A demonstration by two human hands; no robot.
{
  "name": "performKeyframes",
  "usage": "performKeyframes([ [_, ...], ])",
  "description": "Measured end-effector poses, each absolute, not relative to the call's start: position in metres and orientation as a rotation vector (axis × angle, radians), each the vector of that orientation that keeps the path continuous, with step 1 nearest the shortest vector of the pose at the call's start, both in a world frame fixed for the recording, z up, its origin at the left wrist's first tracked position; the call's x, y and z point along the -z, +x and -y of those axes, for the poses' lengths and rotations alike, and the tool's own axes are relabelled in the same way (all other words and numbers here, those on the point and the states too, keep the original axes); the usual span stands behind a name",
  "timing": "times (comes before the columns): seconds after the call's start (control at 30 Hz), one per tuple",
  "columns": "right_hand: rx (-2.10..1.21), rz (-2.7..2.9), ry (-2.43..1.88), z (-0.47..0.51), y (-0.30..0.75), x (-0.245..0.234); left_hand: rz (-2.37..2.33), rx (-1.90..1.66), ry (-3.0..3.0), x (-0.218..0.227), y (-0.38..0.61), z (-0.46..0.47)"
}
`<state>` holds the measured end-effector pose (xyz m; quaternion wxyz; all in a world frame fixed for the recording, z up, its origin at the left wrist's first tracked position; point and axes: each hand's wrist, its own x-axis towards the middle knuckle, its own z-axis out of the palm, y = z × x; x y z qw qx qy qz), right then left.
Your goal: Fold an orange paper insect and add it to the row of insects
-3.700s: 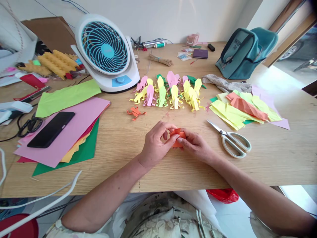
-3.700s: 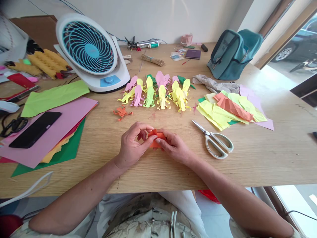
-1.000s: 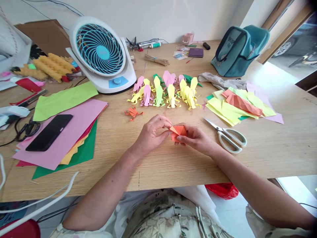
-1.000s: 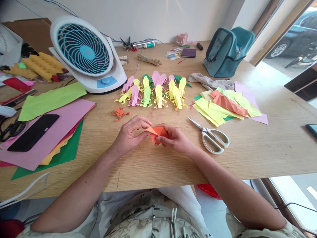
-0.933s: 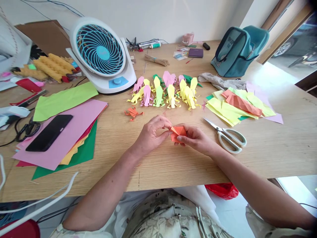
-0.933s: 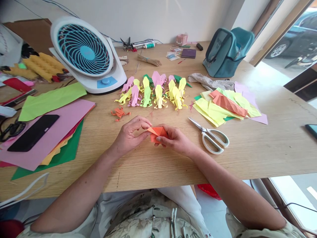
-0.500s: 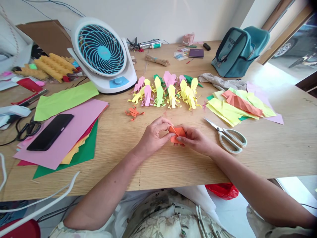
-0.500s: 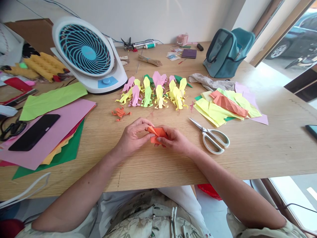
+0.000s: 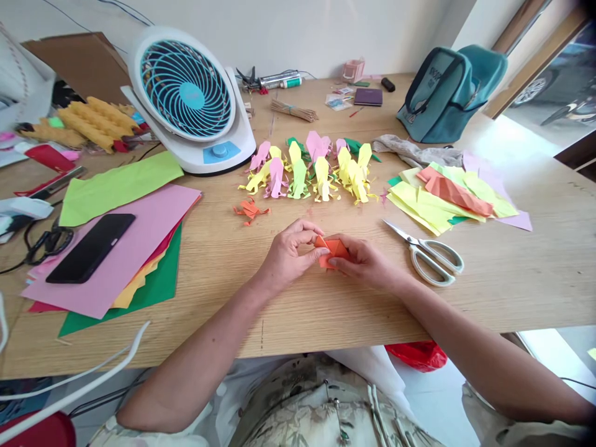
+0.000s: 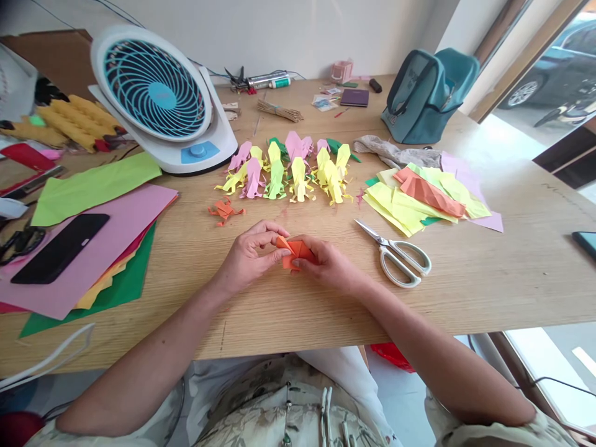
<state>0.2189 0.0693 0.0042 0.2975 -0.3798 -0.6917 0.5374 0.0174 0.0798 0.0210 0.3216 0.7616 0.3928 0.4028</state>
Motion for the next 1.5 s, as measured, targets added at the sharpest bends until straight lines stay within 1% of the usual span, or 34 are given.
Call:
performKeyframes([
  [0.2, -1.484, 1.837, -0.977, -0.072, 0.22, -0.005, -0.914, -1.007, 2.034, -0.026, 0.011, -0.086],
  [0.43, -1.466, 1.844, -0.951, -0.071, 0.222, -0.006, -0.872, -0.958, 2.117, -0.029, 0.007, -0.088],
  [0.6, -1.567, 1.756, -0.937, -0.071, 0.22, -0.008, -0.855, -0.959, 2.103, -0.029, 0.008, -0.089],
  [0.9, -1.488, 1.768, -0.953, -0.072, 0.22, -0.004, -0.874, -0.879, 2.059, -0.03, 0.007, -0.089],
  [1.23, -1.524, 1.712, -0.986, -0.072, 0.218, -0.006, -1.003, -0.959, 1.959, -0.019, 0.013, -0.086],
  [1.5, -1.603, 1.679, -0.939, -0.073, 0.22, -0.003, -0.828, -0.898, 2.043, -0.032, 0.005, -0.09],
])
